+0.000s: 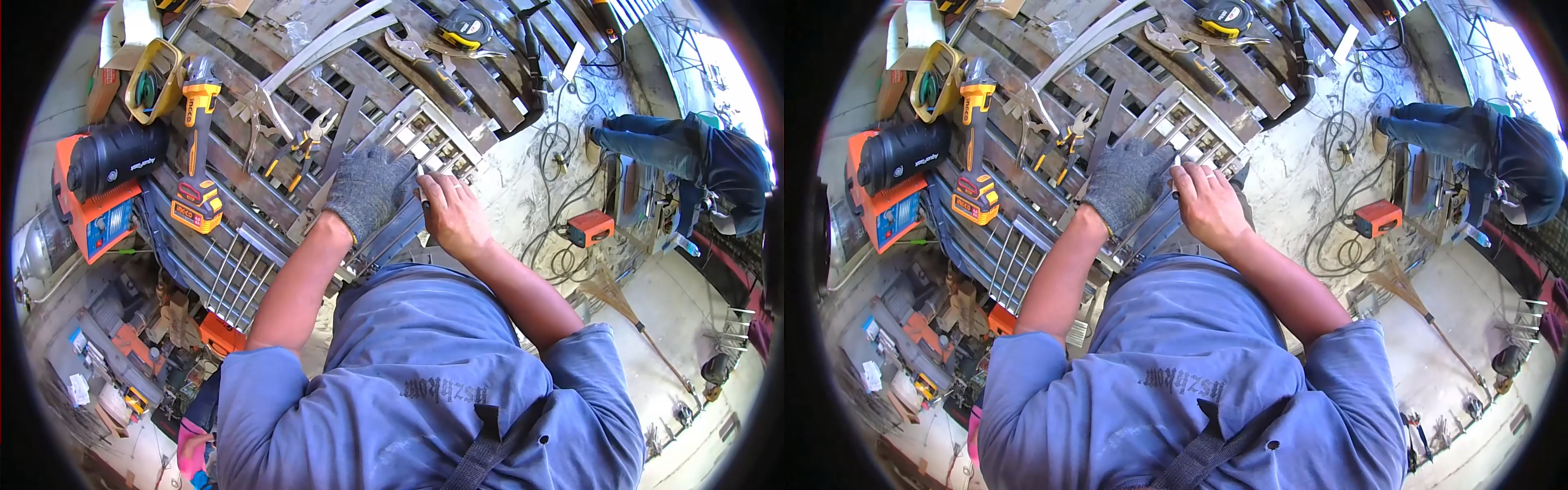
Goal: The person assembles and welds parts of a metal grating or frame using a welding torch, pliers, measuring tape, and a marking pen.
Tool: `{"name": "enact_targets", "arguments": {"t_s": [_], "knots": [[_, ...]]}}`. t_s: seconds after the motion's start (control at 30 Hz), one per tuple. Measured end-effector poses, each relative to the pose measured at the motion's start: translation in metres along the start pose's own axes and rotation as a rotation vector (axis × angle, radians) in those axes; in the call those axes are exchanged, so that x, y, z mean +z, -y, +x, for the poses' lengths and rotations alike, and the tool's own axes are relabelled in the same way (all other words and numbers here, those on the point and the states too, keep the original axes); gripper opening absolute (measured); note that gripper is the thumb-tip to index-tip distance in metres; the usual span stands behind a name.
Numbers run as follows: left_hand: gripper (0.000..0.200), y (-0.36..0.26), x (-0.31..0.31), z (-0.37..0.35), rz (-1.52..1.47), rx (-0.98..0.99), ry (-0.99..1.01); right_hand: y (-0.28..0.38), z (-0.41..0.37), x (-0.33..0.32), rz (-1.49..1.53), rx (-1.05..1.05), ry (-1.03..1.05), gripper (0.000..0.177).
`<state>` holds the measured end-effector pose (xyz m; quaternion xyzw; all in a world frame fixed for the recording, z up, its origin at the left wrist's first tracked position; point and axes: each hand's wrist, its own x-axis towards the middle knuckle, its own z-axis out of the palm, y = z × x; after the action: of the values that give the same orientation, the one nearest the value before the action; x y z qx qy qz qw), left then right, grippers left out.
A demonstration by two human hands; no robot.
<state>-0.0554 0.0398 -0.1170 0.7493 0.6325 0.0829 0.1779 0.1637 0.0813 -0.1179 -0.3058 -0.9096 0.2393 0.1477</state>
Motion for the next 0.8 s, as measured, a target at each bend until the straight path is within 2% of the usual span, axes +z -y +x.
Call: {"name": "enact_targets", "arguments": {"t_s": [0.17,0.27,0.53,0.63,0.8], "knots": [[0.03,0.004,0.0042,0.0013,-0.06,-0.006,0.009,-0.0044,-0.0022,0.0041,-0.034,0.005,0.055,0.044],[0.035,0.0044,0.0004,0.0049,-0.126,-0.056,0.133,-0.0053,-0.0026,0.0051,-0.016,0.002,0.049,0.042],[0.034,0.0039,0.0006,0.003,-0.115,-0.038,0.055,-0.0038,-0.0026,0.0055,0.034,-0.019,0.01,0.043],[0.035,0.0037,-0.0011,0.0035,-0.124,-0.046,0.075,-0.0004,-0.0019,0.0024,0.111,0.031,0.02,0.055],[0.033,0.0015,0.0006,0.0037,-0.144,-0.072,0.084,0.0018,-0.0063,-0.0002,0.16,0.07,-0.004,0.039]]}}
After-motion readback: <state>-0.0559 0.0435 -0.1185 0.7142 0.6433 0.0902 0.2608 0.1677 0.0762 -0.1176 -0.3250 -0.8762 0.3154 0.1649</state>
